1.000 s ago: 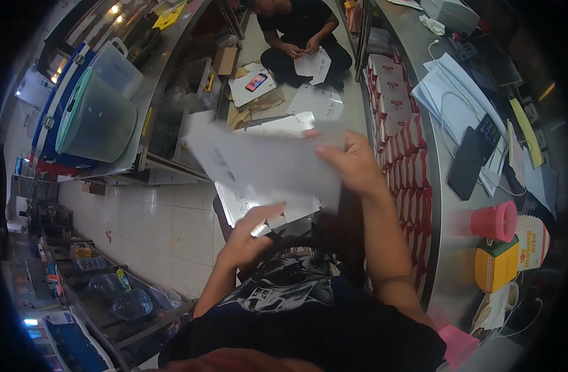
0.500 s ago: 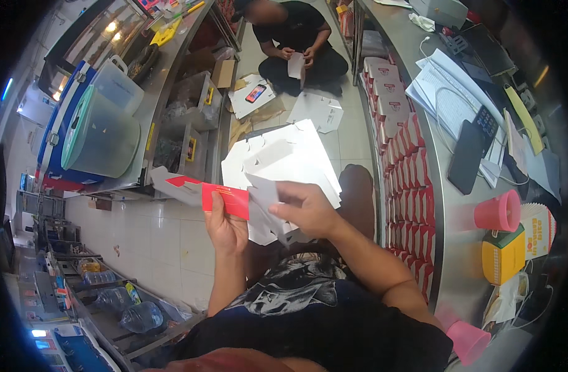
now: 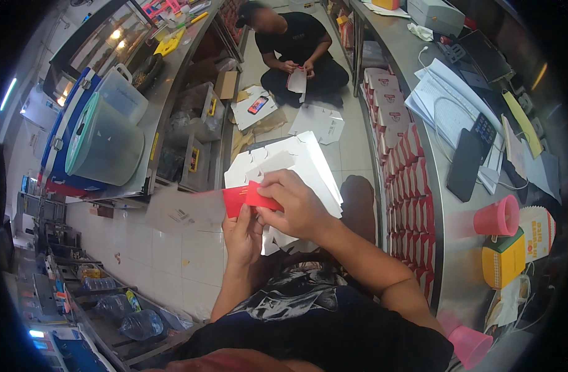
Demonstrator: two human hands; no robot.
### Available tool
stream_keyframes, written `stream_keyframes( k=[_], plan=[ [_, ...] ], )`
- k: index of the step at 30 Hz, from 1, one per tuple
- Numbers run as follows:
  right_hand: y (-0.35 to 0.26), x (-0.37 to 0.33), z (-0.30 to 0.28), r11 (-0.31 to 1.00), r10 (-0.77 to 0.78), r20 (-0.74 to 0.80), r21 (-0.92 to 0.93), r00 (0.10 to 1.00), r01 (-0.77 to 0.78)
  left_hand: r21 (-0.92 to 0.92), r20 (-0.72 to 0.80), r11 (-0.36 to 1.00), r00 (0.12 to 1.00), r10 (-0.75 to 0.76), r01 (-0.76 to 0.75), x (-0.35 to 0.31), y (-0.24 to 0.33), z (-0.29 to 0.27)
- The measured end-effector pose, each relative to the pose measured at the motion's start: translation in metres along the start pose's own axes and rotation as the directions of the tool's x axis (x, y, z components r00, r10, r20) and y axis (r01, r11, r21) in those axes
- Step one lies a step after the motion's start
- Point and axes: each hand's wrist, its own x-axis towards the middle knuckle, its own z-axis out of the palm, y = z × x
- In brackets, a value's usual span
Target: The person sits on the floor and repeatedly folds flat white cardboard sheets into small rectangular boxes. They insert a red packet labeled 'SIPAMAN' into each box, close the flaps, and place the finished boxes onto a nearby stack.
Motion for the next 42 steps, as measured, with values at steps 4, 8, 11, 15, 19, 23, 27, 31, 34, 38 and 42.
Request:
stream_keyframes(
  k=[4, 8, 11, 15, 19, 23, 27, 31, 34, 38, 42],
  plan=[
    [0.005, 0.003, -0.014, 0.979, 0.005, 0.222, 0.196, 0.975, -0.05, -0.061, -0.079, 0.996, 0.994, -0.073, 0.069, 0.004, 0.009, -0.01],
    [0.006, 0.001, -0.015, 0.978, -0.028, 0.315, 0.206, 0.949, -0.039, -0.076, -0.057, 0.993, 0.994, -0.096, 0.092, 0.007, 0.013, -0.016],
    [0.004, -0.004, -0.005, 0.991, 0.016, 0.284, 0.126, 0.959, -0.054, -0.039, -0.102, 0.993, 0.988, -0.118, 0.115, 0.006, 0.01, -0.016],
    [-0.001, -0.014, 0.016, 0.991, 0.133, 0.115, -0.012, 0.984, -0.133, -0.048, -0.132, 0.99, 0.982, -0.139, 0.133, 0.006, 0.005, -0.012],
    [0.0, -0.02, 0.019, 0.987, 0.161, 0.14, -0.039, 0.977, -0.157, -0.031, -0.183, 0.988, 0.971, -0.152, 0.148, 0.006, 0.0, -0.008],
    [0.011, -0.018, -0.006, 0.852, 0.338, 0.285, 0.313, 0.897, -0.42, 0.137, -0.114, 0.979, 0.984, -0.134, 0.149, 0.005, 0.008, -0.007],
    [0.016, -0.012, -0.037, 0.778, 0.391, 0.108, 0.492, 0.914, -0.391, 0.475, 0.19, 0.846, 0.911, -0.367, 0.242, 0.006, 0.036, -0.008],
    [0.016, -0.007, -0.054, 0.971, 0.148, 0.1, 0.172, 0.984, -0.163, 0.875, 0.414, 0.462, 0.714, -0.565, -0.142, 0.009, 0.069, 0.002],
    [0.019, -0.014, -0.054, 0.988, 0.15, 0.128, 0.027, 0.98, -0.155, 0.92, 0.387, 0.297, 0.696, -0.605, -0.255, 0.009, 0.078, 0.017],
    [0.034, -0.029, -0.041, 0.928, 0.368, -0.272, 0.045, 0.889, -0.37, 0.903, 0.35, 0.338, 0.91, -0.221, -0.265, 0.003, 0.063, 0.032],
    [0.044, -0.029, -0.044, 0.91, 0.399, -0.583, 0.159, 0.708, -0.382, 0.835, 0.547, 0.009, 0.831, 0.104, -0.551, 0.006, 0.049, 0.028]
  ],
)
